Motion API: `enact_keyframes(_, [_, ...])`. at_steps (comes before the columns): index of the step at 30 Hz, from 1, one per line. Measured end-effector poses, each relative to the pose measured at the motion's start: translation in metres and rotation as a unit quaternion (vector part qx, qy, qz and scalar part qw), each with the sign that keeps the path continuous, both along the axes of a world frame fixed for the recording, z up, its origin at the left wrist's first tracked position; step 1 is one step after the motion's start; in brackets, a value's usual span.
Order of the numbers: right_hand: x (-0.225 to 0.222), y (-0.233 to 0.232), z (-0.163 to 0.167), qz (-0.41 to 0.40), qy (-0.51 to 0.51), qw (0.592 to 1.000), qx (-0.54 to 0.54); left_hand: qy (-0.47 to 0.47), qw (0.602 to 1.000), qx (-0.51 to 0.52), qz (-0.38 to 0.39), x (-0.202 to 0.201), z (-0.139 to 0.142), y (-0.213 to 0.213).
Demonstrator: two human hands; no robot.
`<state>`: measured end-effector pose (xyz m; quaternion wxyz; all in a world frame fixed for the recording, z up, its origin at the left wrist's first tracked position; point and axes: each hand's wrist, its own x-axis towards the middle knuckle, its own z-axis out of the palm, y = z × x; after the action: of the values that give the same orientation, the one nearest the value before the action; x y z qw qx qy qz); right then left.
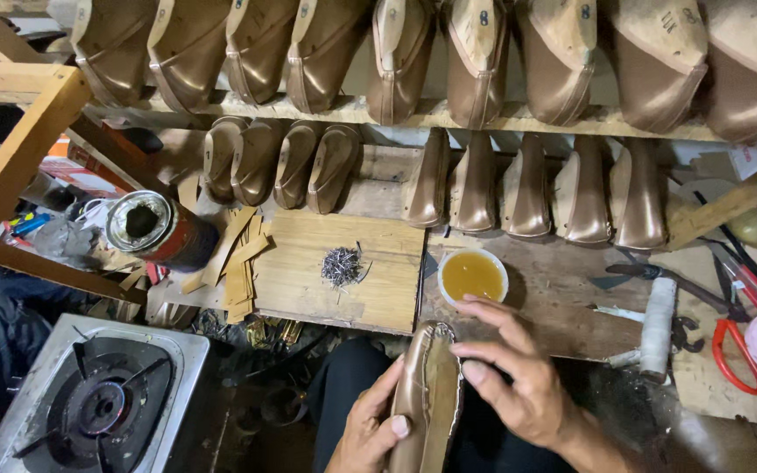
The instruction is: The person repeatedly applies a yellow liquid to the inner seam of a brown shoe upper using a finger, then places the upper on a shelf. The person repeats this process with multiple shoe uppers taken from the shelf.
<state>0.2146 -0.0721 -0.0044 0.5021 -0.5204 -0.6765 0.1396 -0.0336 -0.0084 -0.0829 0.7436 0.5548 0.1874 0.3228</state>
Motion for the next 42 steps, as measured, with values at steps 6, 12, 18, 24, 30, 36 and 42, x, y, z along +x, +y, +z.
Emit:
enact_keyframes(6, [-0.021,-0.001,0.008,0.025,-0.066,0.996,0.057,-0.033,0.998,-0.047,-0.016,-0.002,-0.003,-0.01])
enact_keyframes(12, [-0.031,0.002,0.0,0.025,-0.115,0.986,0.115,-0.042,0.997,-0.062,-0.024,-0.002,0.012,-0.011])
enact_keyframes(18, [-0.033,0.002,0.0,-0.023,-0.131,0.981,0.141,-0.029,0.999,-0.014,-0.038,-0.007,0.011,-0.01])
enact_keyframes(24, [-0.029,-0.003,0.018,-0.047,-0.072,0.995,0.053,-0.012,0.993,0.119,-0.007,-0.01,-0.003,-0.007])
enact_keyframes(30, [-0.038,-0.004,0.025,-0.009,-0.088,0.992,0.086,0.112,0.958,0.261,0.044,-0.013,0.018,-0.012])
enact_keyframes(36, [-0.043,-0.01,0.024,0.024,-0.053,0.997,0.053,0.008,0.938,0.343,0.052,-0.001,0.038,-0.009])
enact_keyframes(42, [-0.05,-0.015,0.019,-0.012,-0.015,1.0,0.016,0.045,0.906,0.404,0.12,0.001,0.042,-0.011])
